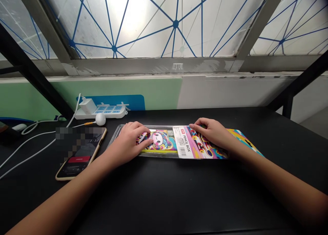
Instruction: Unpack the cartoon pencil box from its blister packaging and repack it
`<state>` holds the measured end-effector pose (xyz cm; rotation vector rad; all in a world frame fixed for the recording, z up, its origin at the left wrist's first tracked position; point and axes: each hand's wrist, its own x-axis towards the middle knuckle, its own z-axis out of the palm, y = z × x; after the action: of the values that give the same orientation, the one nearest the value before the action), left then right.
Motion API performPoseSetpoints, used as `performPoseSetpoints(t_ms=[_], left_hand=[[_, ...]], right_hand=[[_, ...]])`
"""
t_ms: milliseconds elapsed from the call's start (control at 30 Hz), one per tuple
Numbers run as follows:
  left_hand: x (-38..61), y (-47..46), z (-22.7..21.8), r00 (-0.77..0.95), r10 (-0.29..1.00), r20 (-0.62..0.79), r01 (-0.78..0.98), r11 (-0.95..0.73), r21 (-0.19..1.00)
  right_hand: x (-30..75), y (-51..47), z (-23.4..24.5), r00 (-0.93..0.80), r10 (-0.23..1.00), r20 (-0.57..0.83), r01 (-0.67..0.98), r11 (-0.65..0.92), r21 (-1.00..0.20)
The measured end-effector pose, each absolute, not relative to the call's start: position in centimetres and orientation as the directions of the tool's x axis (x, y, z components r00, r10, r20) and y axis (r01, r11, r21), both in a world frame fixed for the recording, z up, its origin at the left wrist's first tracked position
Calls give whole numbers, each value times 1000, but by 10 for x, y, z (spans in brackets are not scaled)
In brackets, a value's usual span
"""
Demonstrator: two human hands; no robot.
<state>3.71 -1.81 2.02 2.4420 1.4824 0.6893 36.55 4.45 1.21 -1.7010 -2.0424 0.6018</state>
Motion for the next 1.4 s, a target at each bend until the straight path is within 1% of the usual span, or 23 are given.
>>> performPoseSetpoints(t_ms=[100,200,333,400,467,567,633,833,967,1133,1200,1300,1400], left_hand=[[48,-28,21,390,877,282,738,-481,474],[56,-36,25,384,884,265,656,-464,595],[53,-36,32,358,899,254,464,-407,787],[47,-32,34,282,919,277,403,-375,835],[43,-27,33,162,934,317,403,-356,843],[40,-20,26,-12,922,387,411,-348,843],[42,-19,20,-73,920,384,375,-331,866],[44,-22,19,-132,906,403,226,-368,902],[42,-24,21,-173,904,392,138,-371,918],[41,-23,21,-174,910,376,105,-363,926],[41,-22,21,-172,909,379,91,-368,925],[40,-22,22,-162,908,387,95,-376,922],[39,-22,22,-125,907,402,171,-380,909]], right_hand=[[356,40,8,-207,978,36,797,190,-573],[352,37,7,-234,972,32,791,210,-574],[358,39,11,-245,968,-53,787,167,-594],[365,42,15,-272,958,-87,785,169,-596],[374,46,19,-313,943,-108,791,196,-580],[385,52,22,-362,921,-144,815,238,-529],[391,54,23,-366,919,-147,824,246,-510],[384,56,16,-352,935,-36,813,286,-507],[351,55,17,-415,910,-9,806,363,-467],[278,53,30,-558,825,-90,784,488,-382],[246,52,32,-610,787,-94,758,543,-361],[210,48,30,-665,744,-68,715,608,-347],[198,44,28,-705,708,30,668,678,-308]])
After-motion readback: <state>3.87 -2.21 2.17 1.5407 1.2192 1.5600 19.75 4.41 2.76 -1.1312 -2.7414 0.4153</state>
